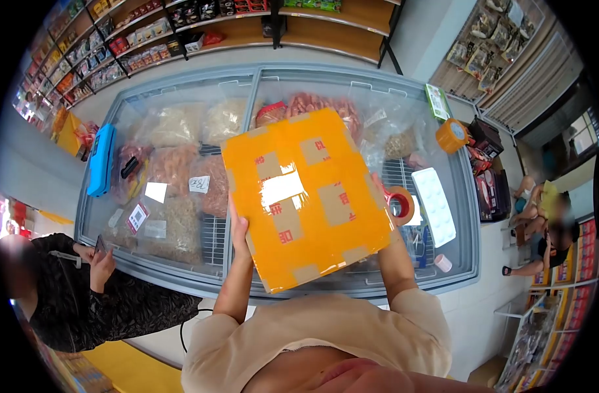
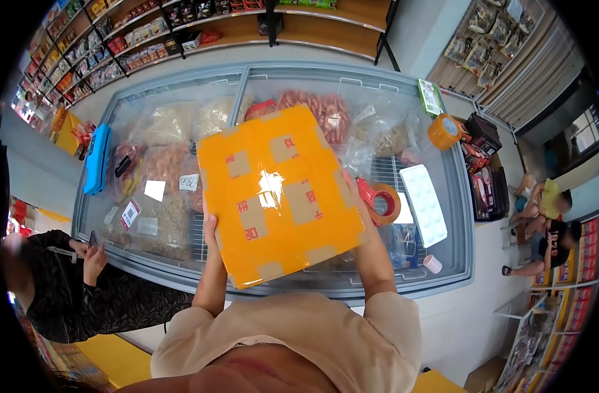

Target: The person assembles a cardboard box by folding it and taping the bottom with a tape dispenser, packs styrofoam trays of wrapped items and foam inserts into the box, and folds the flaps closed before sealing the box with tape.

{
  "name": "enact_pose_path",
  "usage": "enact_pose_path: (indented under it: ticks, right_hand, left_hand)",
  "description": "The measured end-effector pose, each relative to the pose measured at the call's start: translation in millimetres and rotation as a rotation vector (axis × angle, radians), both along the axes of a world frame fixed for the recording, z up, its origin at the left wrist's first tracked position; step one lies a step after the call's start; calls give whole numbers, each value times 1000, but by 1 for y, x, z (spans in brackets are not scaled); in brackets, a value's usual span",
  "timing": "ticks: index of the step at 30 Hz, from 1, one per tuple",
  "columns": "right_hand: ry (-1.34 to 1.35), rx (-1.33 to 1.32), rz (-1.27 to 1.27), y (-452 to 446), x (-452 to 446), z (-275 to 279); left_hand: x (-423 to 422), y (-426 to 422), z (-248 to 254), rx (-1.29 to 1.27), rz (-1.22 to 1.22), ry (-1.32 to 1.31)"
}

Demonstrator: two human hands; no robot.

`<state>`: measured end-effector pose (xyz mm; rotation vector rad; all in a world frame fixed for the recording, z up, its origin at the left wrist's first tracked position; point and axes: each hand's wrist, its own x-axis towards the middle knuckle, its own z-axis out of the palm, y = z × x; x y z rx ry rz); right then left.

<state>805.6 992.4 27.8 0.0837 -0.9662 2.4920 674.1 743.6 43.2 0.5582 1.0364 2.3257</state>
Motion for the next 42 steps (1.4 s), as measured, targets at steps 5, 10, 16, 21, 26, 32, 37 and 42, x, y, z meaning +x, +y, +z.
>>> enact_pose_path:
  ticks: [5,10,16,21,26,32,37,42]
  right_hand:
    - [-123,77,6,28,-7,8]
    - [-534,655,-343,59,34,14]
    - [-372,638,-796,-82,104,-10]
    - [-367,786,-745,-75,85,-11]
    - [-346,505,-518,-11,82,-11]
    - [-85,1084,-284,-78,136,215]
    - [428,853,-52,-171,131,292]
    - [792,801,-96,-184,140,293]
  left_hand:
    - [15,10,-5,-49,225,54]
    - [-86,-2,-16,-365,655,280]
    - [-134,34,-23,-253,298,163]
    - [-103,16,-16,-326,453,126]
    - [2,-60,10,-581,541,317]
    - [64,-87,166,-307,559,821]
    - [154,-42,243,389,-164,821]
    - [177,-68,258,795,5,845]
